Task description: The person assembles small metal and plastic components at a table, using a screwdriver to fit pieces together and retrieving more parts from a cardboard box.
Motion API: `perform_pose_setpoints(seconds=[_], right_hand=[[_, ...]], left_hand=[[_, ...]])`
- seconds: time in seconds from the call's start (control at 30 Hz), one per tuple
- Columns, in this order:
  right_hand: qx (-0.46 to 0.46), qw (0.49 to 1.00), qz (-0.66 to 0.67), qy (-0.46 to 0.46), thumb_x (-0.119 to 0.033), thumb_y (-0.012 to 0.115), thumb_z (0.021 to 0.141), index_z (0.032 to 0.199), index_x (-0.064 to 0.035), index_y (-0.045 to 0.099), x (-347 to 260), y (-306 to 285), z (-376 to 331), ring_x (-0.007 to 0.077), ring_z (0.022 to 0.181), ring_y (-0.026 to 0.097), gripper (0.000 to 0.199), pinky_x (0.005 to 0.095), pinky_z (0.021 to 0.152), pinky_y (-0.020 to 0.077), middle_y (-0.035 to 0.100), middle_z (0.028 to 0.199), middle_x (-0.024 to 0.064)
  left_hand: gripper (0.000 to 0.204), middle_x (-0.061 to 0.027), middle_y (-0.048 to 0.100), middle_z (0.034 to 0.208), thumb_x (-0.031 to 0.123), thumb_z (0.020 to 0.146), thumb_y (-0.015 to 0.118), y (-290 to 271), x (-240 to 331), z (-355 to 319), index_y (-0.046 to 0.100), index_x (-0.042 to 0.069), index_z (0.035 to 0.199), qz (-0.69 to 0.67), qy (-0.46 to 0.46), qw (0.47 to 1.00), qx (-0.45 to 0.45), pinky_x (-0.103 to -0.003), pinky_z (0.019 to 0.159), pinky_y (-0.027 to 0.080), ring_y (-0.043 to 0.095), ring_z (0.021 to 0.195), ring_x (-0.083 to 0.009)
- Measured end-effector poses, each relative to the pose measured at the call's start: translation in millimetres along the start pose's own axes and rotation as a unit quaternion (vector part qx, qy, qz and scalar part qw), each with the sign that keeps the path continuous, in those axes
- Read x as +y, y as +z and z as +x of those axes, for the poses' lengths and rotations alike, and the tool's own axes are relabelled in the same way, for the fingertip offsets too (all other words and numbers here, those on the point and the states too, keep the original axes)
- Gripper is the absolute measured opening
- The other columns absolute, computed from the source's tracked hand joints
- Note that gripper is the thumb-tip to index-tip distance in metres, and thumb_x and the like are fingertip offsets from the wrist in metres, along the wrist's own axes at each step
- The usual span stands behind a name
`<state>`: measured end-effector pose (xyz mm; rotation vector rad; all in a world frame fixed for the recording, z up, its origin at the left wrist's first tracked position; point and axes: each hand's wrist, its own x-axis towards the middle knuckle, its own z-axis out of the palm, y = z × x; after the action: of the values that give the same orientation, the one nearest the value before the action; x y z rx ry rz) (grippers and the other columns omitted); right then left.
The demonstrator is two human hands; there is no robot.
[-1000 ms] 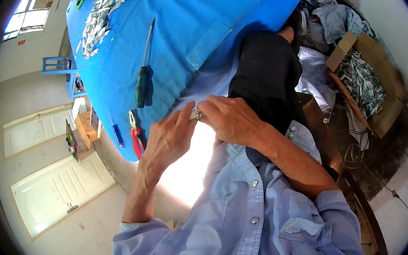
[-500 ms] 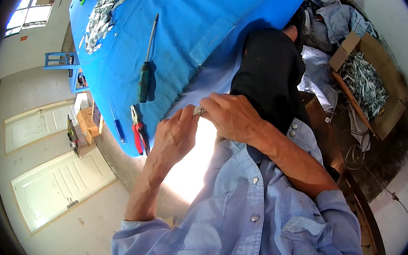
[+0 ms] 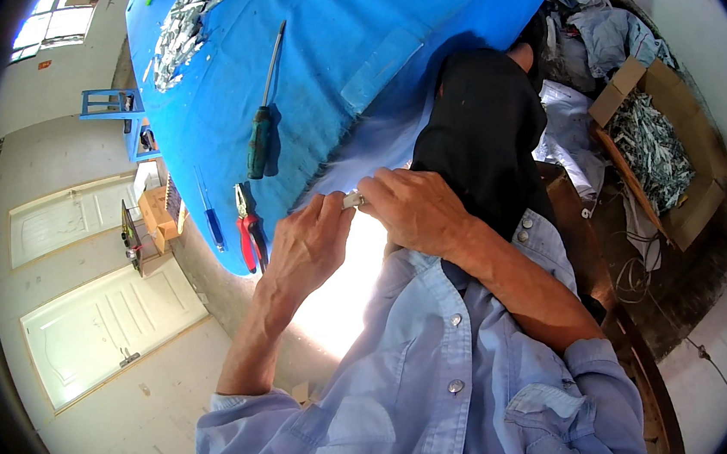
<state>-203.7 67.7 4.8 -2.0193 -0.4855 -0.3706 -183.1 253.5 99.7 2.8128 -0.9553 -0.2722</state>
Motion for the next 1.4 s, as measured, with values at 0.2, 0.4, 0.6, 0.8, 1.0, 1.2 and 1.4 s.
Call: perform_pose_setpoints(seconds=[0.2,0.4,0.6,0.8,1.0,1.2,1.4], right_hand=[[0.000,1.000,-0.015,0.004,-0.019,0.072,0.093,0.088,-0.0051,0.056,0.5,4.3,-1.2,0.0290,0.070,0.067,0.022,0.0418,0.060,0.0535,0.058,0.075,0.0093],[-0.047,0.998,-0.034,0.007,-0.017,0.071,0.089,0.096,-0.0048,0.059,1.6,2.3,-1.6,0.0258,0.081,0.071,0.018,0.0379,0.064,0.0576,0.063,0.086,0.0093],[-0.039,0.999,-0.031,0.016,-0.016,0.071,0.089,0.094,-0.0043,0.059,-0.3,3.2,-2.2,0.0278,0.078,0.070,0.018,0.0400,0.063,0.0565,0.062,0.083,0.0100],[-0.043,0.998,-0.051,0.012,-0.014,0.070,0.086,0.097,-0.0036,0.061,1.4,2.3,-1.5,0.0261,0.080,0.071,0.017,0.0378,0.064,0.0579,0.064,0.086,0.0105],[-0.035,0.998,-0.057,0.013,-0.011,0.070,0.085,0.098,-0.0034,0.062,0.9,1.4,-2.0,0.0264,0.081,0.072,0.017,0.0375,0.066,0.0587,0.066,0.087,0.0109],[-0.038,0.997,-0.059,0.017,-0.011,0.070,0.085,0.096,-0.0038,0.062,1.0,0.4,-2.0,0.0264,0.079,0.071,0.016,0.0379,0.065,0.0582,0.065,0.086,0.0100],[-0.026,0.998,-0.061,0.012,-0.011,0.069,0.086,0.093,-0.0044,0.062,-0.2,-1.3,-2.6,0.0261,0.076,0.070,0.012,0.0387,0.063,0.0574,0.063,0.083,0.0092]], left_hand=[[0.016,-0.0118,0.060,0.079,0.014,0.098,0.067,-1.3,-3.2,2.9,0.056,0.004,0.091,0.045,0.014,0.999,0.001,-0.044,0.056,0.051,0.063,0.067,-0.0327],[0.018,-0.0114,0.061,0.077,0.016,0.098,0.069,-0.6,-5.1,0.7,0.057,0.005,0.090,0.052,0.013,0.998,0.022,-0.043,0.056,0.050,0.064,0.067,-0.0318],[0.019,-0.0121,0.061,0.071,0.015,0.099,0.067,6.7,-6.5,-3.4,0.056,0.005,0.088,0.041,0.000,0.999,0.032,-0.044,0.051,0.047,0.062,0.059,-0.0337],[0.023,-0.0126,0.061,0.068,0.015,0.101,0.066,17.6,4.5,-6.2,0.053,0.006,0.084,0.059,-0.052,0.995,0.058,-0.044,0.049,0.045,0.061,0.056,-0.0346],[0.024,-0.0133,0.062,0.068,0.016,0.102,0.064,28.1,13.6,-8.9,0.053,0.006,0.083,0.067,-0.089,0.990,0.090,-0.044,0.049,0.044,0.060,0.054,-0.0349],[0.022,-0.0146,0.062,0.065,0.018,0.104,0.061,44.5,21.9,-12.7,0.053,0.007,0.087,0.072,-0.133,0.982,0.112,-0.046,0.049,0.044,0.062,0.055,-0.0361],[0.019,-0.0167,0.063,0.067,0.016,0.104,0.059,55.3,25.8,-14.7,0.053,0.006,0.090,0.074,-0.153,0.979,0.117,-0.049,0.051,0.045,0.063,0.058,-0.0389]])
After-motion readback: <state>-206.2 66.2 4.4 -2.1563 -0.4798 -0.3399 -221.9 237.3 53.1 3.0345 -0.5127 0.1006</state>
